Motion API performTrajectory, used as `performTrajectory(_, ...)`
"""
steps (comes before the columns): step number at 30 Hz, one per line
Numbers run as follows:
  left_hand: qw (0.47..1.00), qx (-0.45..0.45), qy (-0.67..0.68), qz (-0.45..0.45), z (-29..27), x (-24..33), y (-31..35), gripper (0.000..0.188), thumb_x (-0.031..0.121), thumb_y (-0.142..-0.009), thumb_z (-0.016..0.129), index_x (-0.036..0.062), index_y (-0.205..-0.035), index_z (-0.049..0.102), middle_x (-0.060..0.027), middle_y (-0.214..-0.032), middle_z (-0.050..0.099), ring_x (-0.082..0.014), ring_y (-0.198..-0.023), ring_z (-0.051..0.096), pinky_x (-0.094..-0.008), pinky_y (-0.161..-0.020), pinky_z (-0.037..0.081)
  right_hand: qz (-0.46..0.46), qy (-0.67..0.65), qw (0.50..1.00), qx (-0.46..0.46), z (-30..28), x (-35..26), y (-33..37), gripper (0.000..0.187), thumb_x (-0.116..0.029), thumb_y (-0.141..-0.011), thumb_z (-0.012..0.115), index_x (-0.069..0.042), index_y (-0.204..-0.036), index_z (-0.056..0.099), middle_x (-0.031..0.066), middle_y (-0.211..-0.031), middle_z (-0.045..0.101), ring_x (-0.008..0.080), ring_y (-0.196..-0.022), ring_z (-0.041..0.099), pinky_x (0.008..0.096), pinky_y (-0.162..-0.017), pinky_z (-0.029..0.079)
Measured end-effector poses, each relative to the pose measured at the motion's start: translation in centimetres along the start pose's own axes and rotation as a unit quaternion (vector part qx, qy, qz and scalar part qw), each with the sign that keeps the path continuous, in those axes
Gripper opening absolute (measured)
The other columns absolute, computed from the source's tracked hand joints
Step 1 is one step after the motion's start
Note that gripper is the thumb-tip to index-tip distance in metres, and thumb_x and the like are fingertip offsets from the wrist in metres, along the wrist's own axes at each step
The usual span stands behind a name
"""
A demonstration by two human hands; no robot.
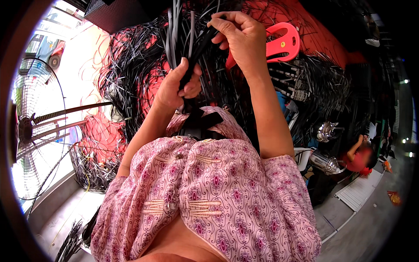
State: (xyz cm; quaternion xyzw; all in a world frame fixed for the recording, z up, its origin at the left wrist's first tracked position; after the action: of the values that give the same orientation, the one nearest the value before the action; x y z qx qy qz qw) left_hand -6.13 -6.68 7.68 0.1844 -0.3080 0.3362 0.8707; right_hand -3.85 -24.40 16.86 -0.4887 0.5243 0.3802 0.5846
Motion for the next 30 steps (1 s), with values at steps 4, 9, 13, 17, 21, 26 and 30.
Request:
performTrajectory(4, 0.997, -0.03, 0.069, 0.002, -0.9, -0.1, -0.1, 0.055, 0.05, -0.104, 0.029, 0.005, -0.105, 0.06, 0.0022, -0.053, 0.041, -0.0056, -0.038, 0.026, -0.0223, -0.041, 0.022, 0.016, -0.039, 0.999, -0.006, 0.1, 0.8, 0.2, 0.016, -0.015, -0.094, 0.062, -0.002, -0.103, 0.068, 0.0073, -0.09, 0.073, 0.0077, -0.062, 0.066, 0.018, -0.05, 0.047)
performTrajectory(9, 0.992, -0.051, 0.115, -0.006, -1.0, -0.1, -0.4, 0.063, 0.054, -0.103, 0.027, 0.0016, -0.102, 0.061, 0.0011, -0.053, 0.043, -0.0079, -0.038, 0.028, -0.0235, -0.041, 0.024, 0.024, -0.037, 0.999, -0.005, 0.4, 0.8, -0.1, 0.017, -0.016, -0.095, 0.062, -0.003, -0.104, 0.068, 0.0072, -0.091, 0.073, 0.007, -0.062, 0.065, 0.0176, -0.051, 0.047)
performTrajectory(13, 0.995, -0.025, 0.09, -0.021, -0.9, -0.1, -0.6, 0.062, 0.052, -0.104, 0.027, 0.0002, -0.101, 0.06, 0.0008, -0.053, 0.042, -0.0078, -0.038, 0.029, -0.0231, -0.04, 0.025, 0.03, -0.022, 0.999, -0.018, 0.8, 0.5, 0.0, 0.023, -0.012, -0.087, 0.07, -0.003, -0.109, 0.066, 0.0006, -0.082, 0.068, 0.0052, -0.061, 0.061, 0.0164, -0.055, 0.046)
performTrajectory(17, 1.0, 0.016, 0.008, -0.009, -0.6, 0.4, -0.5, 0.058, 0.049, -0.104, 0.031, -0.0012, -0.1, 0.059, 0.0015, -0.054, 0.039, -0.0065, -0.041, 0.029, -0.0223, -0.042, 0.025, 0.022, -0.052, 0.998, -0.014, 1.6, 0.4, -0.3, 0.029, -0.009, -0.083, 0.073, -0.001, -0.11, 0.065, -0.0015, -0.084, 0.063, 0.004, -0.065, 0.057, 0.0178, -0.058, 0.047)
performTrajectory(21, 0.999, 0.041, -0.034, -0.001, -0.2, 0.4, -0.5, 0.05, 0.044, -0.105, 0.032, 0.0008, -0.098, 0.056, 0.0033, -0.056, 0.037, -0.0057, -0.043, 0.028, -0.0218, -0.043, 0.025, 0.021, -0.036, 0.999, 0.011, 1.7, 0.2, -0.2, 0.03, -0.008, -0.08, 0.075, -0.001, -0.108, 0.065, -0.002, -0.083, 0.061, 0.0042, -0.065, 0.055, 0.0174, -0.059, 0.046)
performTrajectory(26, 0.992, 0.084, -0.096, 0.019, 0.0, 1.0, -0.8, 0.043, 0.039, -0.104, 0.041, 0.0015, -0.091, 0.057, 0.003, -0.057, 0.04, -0.0051, -0.046, 0.03, -0.0226, -0.044, 0.025, 0.044, -0.111, 0.993, -0.011, 2.0, 0.2, 0.2, 0.026, -0.005, -0.082, 0.073, -0.002, -0.106, 0.064, 0.0019, -0.087, 0.066, 0.0043, -0.065, 0.056, 0.0177, -0.058, 0.046)
performTrajectory(30, 0.98, 0.15, -0.124, 0.028, 0.8, 1.4, -0.9, 0.033, 0.034, -0.101, 0.05, 0.0042, -0.089, 0.058, 0.0049, -0.057, 0.042, -0.0048, -0.045, 0.033, -0.0218, -0.044, 0.026, 0.076, -0.096, 0.992, -0.038, 1.4, 1.1, 0.4, 0.019, -0.009, -0.086, 0.067, -0.002, -0.103, 0.065, 0.0023, -0.087, 0.066, 0.0042, -0.063, 0.056, 0.0168, -0.055, 0.042)
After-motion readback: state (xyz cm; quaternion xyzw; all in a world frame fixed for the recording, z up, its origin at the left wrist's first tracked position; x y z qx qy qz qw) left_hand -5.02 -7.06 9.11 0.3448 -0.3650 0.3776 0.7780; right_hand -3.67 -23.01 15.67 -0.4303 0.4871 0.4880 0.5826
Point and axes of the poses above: each hand's wrist, its own y-axis away from the middle knuckle, its own z-axis out of the palm, x = y × z, the point moved 2 cm from there along -y, towards the middle knuckle
